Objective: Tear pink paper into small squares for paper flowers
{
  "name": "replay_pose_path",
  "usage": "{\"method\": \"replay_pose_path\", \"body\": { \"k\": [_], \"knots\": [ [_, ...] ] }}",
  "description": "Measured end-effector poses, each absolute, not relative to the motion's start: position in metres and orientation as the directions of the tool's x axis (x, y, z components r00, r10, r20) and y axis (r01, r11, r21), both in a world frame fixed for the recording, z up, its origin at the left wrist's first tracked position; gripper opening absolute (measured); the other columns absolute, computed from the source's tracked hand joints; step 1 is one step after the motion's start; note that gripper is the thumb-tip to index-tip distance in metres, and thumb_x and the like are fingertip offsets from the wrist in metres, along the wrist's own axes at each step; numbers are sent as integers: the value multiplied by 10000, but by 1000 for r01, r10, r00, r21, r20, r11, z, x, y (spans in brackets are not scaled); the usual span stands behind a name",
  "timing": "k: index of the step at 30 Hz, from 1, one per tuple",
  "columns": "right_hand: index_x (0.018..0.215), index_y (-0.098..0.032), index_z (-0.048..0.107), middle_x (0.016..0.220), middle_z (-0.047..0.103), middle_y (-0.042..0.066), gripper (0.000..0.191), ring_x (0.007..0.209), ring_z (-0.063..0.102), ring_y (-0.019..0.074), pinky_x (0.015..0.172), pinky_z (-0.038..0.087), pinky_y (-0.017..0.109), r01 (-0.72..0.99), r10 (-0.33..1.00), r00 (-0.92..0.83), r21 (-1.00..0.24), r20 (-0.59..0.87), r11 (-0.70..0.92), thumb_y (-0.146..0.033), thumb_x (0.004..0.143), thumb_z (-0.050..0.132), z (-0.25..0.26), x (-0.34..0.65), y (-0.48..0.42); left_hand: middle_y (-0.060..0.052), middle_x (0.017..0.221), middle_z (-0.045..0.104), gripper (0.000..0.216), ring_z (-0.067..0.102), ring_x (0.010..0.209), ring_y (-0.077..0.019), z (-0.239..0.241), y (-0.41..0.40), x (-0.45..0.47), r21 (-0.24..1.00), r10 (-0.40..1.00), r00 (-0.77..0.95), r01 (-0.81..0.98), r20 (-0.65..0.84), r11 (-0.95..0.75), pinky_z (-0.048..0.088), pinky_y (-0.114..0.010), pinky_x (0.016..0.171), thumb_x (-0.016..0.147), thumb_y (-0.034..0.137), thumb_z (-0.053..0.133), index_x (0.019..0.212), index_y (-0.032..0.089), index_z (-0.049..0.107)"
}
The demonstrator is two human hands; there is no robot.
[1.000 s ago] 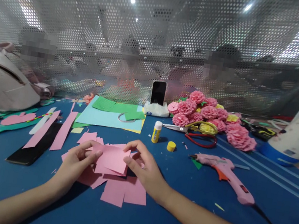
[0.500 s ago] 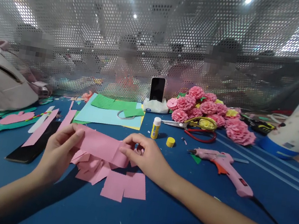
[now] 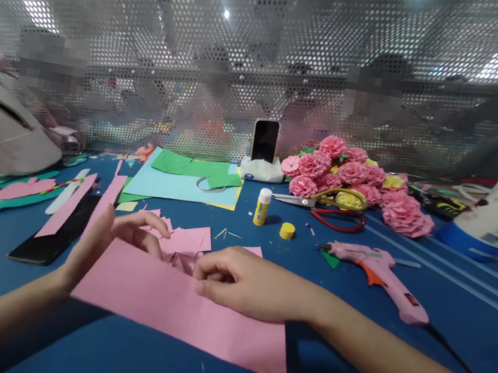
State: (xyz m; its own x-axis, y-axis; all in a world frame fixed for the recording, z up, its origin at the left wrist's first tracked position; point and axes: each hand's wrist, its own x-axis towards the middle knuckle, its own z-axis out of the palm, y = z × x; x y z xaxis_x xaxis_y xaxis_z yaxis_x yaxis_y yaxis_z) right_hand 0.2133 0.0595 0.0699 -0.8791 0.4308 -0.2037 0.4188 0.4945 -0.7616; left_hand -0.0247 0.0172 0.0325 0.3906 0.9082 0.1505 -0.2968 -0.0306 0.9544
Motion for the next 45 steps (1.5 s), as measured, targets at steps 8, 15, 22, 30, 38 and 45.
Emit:
{"method": "replay_pose_path", "body": {
  "k": [8,15,22,30,38,45],
  "knots": [
    [812,-187,556,748,579,-16,165,713,514,127,592,305,232,431,416,-894,-579,-169,692,-178,931,442,64,211,48,-38,768,679,220,590,696,-154,39,-2,-4,843,866,500,464,4,-272,431,-243,639,897,353,557,852,167,667],
    [759,-179,573,657,530,-29,262,629,487,111,549,305,222,401,463,-881,-674,-98,620,-296,962,456,64,205,45,25,594,567,257,450,526,-99,29,-13,5,767,889,452,544,73,-339,334,-215,518,922,304,504,732,173,617],
    [781,-173,590,729,561,-29,163,680,501,105,579,328,206,384,476,-874,-744,-101,547,-178,915,497,67,205,44,34,599,546,204,466,543,-89,35,-13,4,823,877,473,463,85,-329,363,-189,527,905,200,490,724,176,579],
    [830,-175,632,804,599,-5,151,767,530,141,626,347,222,383,508,-852,-810,-124,443,-244,909,522,68,205,42,18,601,583,197,508,568,-98,36,-15,2,825,863,480,418,155,-381,413,-188,560,885,184,514,705,170,595],
    [808,-180,634,778,583,-6,140,765,520,145,671,369,225,349,530,-843,-845,-94,405,-261,889,553,63,204,43,4,599,568,212,501,568,-108,35,-14,1,770,847,483,447,220,-455,414,-208,564,894,216,509,711,170,605],
    [793,-176,635,748,571,-13,128,740,512,135,673,367,218,312,521,-850,-869,-75,385,-234,876,556,60,203,44,8,587,551,215,491,556,-108,35,-14,2,770,842,480,431,247,-471,411,-213,559,887,208,512,694,172,598]
  ]
}}
